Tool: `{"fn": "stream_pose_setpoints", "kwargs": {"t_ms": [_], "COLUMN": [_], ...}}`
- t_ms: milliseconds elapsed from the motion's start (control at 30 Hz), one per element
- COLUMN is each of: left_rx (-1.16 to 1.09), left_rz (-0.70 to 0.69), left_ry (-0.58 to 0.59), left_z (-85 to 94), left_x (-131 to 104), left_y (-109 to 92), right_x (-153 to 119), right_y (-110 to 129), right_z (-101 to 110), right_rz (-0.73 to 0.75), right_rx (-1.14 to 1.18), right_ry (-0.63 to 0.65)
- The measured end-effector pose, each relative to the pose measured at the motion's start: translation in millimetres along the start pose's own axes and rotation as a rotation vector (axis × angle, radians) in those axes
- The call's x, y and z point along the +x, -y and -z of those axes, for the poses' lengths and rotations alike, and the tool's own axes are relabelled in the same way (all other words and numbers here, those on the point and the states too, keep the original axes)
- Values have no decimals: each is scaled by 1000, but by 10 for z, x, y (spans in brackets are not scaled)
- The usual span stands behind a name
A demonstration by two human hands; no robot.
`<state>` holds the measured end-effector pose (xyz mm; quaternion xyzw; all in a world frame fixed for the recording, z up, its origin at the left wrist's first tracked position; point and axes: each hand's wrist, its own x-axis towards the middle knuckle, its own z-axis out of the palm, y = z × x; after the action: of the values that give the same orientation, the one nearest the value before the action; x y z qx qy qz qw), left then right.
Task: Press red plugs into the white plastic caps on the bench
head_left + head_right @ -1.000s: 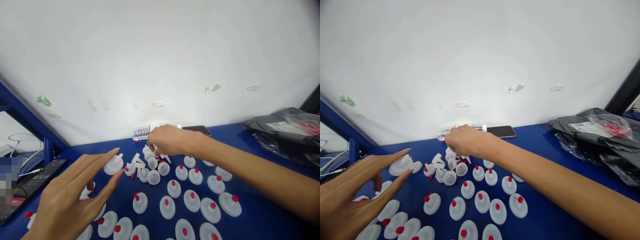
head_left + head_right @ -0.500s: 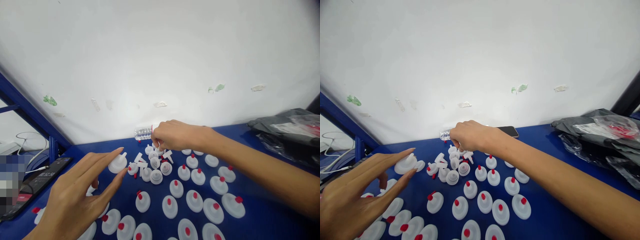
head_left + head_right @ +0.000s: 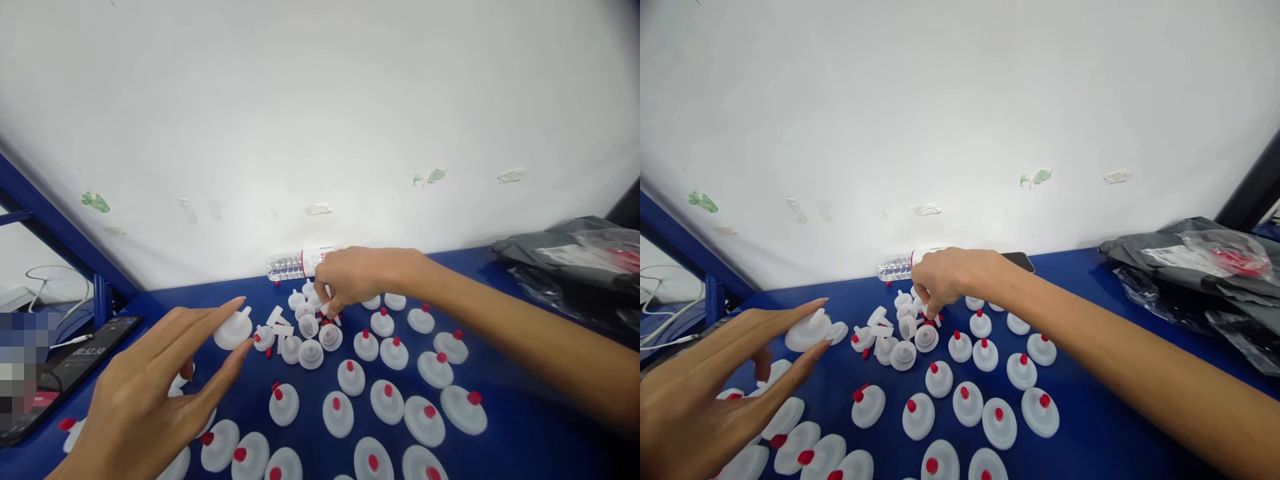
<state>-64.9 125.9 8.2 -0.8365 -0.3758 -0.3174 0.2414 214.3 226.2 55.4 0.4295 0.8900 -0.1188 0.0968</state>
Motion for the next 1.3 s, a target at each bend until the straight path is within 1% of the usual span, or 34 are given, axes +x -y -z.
{"fn": "stream_pose_setpoints", "kwargs": {"t_ms": [100,200,267,333,400,500,600,733,933,1033,1167,1300], "left_rx": [-12,-9,-13,-20,-16,-6,-14,-35,-35,-41,-39,-37], "left_rz": [18,27,29,24,21,16,12,21,32,22,3,15], "left_ry": [1,5,5,-3,-10,-14,-12,-11,-10,-7,-17,-13], "left_z": [0,-2,-4,-3,0,3,1,-3,9,4,-5,1], "left_x": [1,9,14,11,-2,-27,-35,-16,1,-2,-13,-18], "left_y": [1,2,1,0,1,7,9,2,-9,-4,2,-1], "right_x": [-78,-149,-152,-117,-63,0,21,26,25,38,91,128], "right_y": [-46,-139,-223,-312,-394,-484,-528,-544,-647,-691,-682,-654], "right_z": [92,191,216,202,167,117,96,98,116,103,47,4], "right_rz": [-17,-94,-152,-184,-183,-137,-91,-80,-164,-185,-180,-188], "right_rx": [15,7,-2,5,33,99,159,185,79,30,-8,-54], "right_ry": [-13,-55,-62,-23,50,137,174,185,93,119,172,163]}}
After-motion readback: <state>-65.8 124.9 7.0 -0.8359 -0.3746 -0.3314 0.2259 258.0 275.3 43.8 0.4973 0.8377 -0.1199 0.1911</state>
